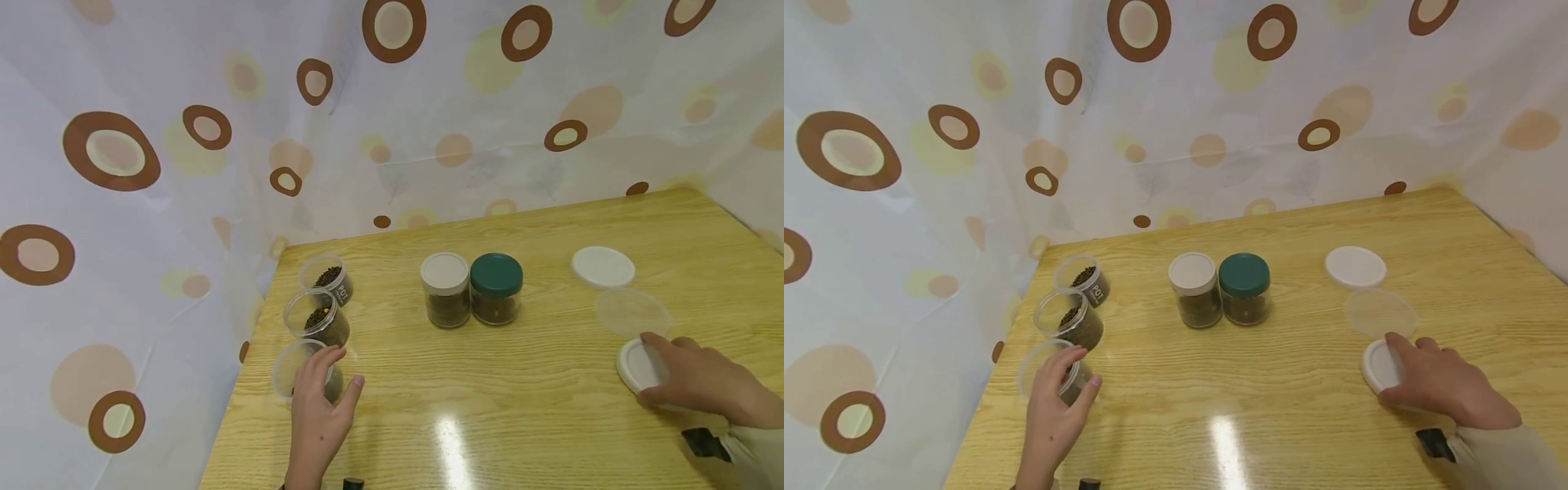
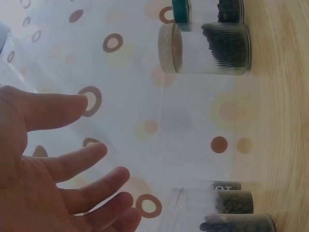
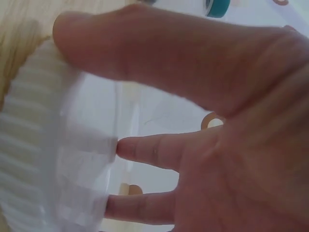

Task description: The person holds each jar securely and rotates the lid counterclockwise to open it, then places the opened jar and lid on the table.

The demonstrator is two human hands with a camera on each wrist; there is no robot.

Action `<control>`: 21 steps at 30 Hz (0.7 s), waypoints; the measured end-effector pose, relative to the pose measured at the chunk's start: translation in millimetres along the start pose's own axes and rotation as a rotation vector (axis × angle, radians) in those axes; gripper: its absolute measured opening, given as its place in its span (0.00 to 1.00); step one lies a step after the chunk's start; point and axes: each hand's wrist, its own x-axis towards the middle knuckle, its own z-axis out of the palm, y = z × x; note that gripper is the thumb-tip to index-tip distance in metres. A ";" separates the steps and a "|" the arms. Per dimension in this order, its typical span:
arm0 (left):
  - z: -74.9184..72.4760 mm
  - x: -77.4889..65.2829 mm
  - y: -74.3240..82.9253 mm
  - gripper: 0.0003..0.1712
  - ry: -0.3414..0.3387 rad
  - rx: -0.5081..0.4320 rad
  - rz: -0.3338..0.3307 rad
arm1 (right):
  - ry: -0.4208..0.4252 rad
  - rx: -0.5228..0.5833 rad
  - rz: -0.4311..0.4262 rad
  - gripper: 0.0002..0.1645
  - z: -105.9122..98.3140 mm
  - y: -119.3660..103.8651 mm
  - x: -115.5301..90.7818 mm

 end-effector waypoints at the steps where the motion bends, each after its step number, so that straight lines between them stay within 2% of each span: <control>1: 0.2 -0.1 -0.2 0.25 0.000 0.000 0.001 | 0.007 -0.002 0.000 0.67 0.4 0.9 0.4; 13: 1.6 0.1 0.3 0.25 -0.005 0.009 0.011 | 0.112 -0.009 -0.040 0.62 4.9 9.4 7.8; 21: 1.4 0.3 -0.2 0.24 -0.003 0.003 0.028 | 0.191 -0.069 -0.068 0.56 -8.0 -7.2 -2.7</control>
